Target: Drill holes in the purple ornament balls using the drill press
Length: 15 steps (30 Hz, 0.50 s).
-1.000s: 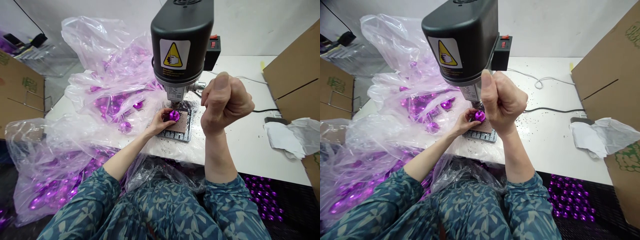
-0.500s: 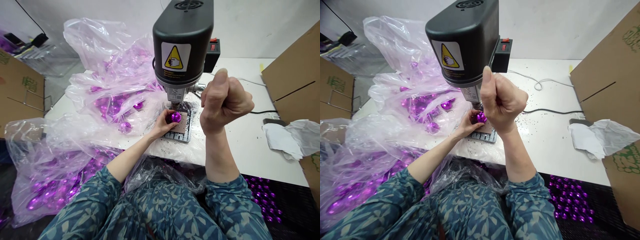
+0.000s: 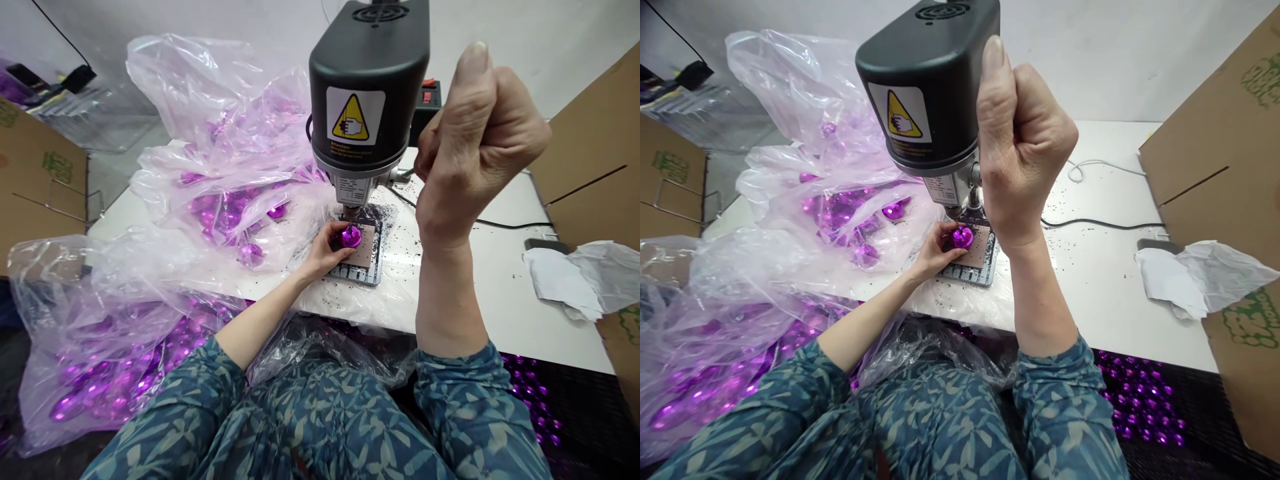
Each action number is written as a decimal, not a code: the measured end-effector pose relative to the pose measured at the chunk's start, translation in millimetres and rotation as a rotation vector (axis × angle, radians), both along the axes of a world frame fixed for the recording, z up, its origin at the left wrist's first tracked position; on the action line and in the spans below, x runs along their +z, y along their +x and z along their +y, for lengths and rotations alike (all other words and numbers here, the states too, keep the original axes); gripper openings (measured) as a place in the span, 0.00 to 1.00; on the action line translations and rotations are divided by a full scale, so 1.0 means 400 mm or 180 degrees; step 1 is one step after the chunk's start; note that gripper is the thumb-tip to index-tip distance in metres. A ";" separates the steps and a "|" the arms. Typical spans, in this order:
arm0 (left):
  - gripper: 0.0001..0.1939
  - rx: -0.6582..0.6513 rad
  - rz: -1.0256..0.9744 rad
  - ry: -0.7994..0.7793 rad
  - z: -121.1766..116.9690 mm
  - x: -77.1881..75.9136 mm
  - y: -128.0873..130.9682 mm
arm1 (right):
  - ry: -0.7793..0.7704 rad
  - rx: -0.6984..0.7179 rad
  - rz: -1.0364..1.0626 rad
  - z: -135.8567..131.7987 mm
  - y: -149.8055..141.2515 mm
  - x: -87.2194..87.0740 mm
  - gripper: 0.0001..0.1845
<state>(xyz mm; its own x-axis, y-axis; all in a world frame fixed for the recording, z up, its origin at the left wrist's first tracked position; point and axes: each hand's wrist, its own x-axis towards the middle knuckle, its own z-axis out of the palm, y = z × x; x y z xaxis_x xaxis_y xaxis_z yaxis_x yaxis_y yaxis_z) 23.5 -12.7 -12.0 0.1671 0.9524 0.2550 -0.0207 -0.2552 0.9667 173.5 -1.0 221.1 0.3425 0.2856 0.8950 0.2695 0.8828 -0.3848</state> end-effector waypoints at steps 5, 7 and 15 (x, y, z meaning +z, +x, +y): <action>0.36 -0.0001 0.0010 -0.0045 -0.003 0.004 0.002 | 0.0174 -0.0052 0.0089 -0.032 -0.006 -0.014 0.33; 0.36 0.0022 0.0029 -0.0043 -0.003 0.006 0.002 | 0.0188 -0.0150 0.0024 -0.041 -0.004 -0.030 0.32; 0.36 0.0012 -0.0003 0.0002 -0.002 0.005 0.001 | 0.0474 -0.0125 -0.0051 -0.056 0.002 -0.106 0.33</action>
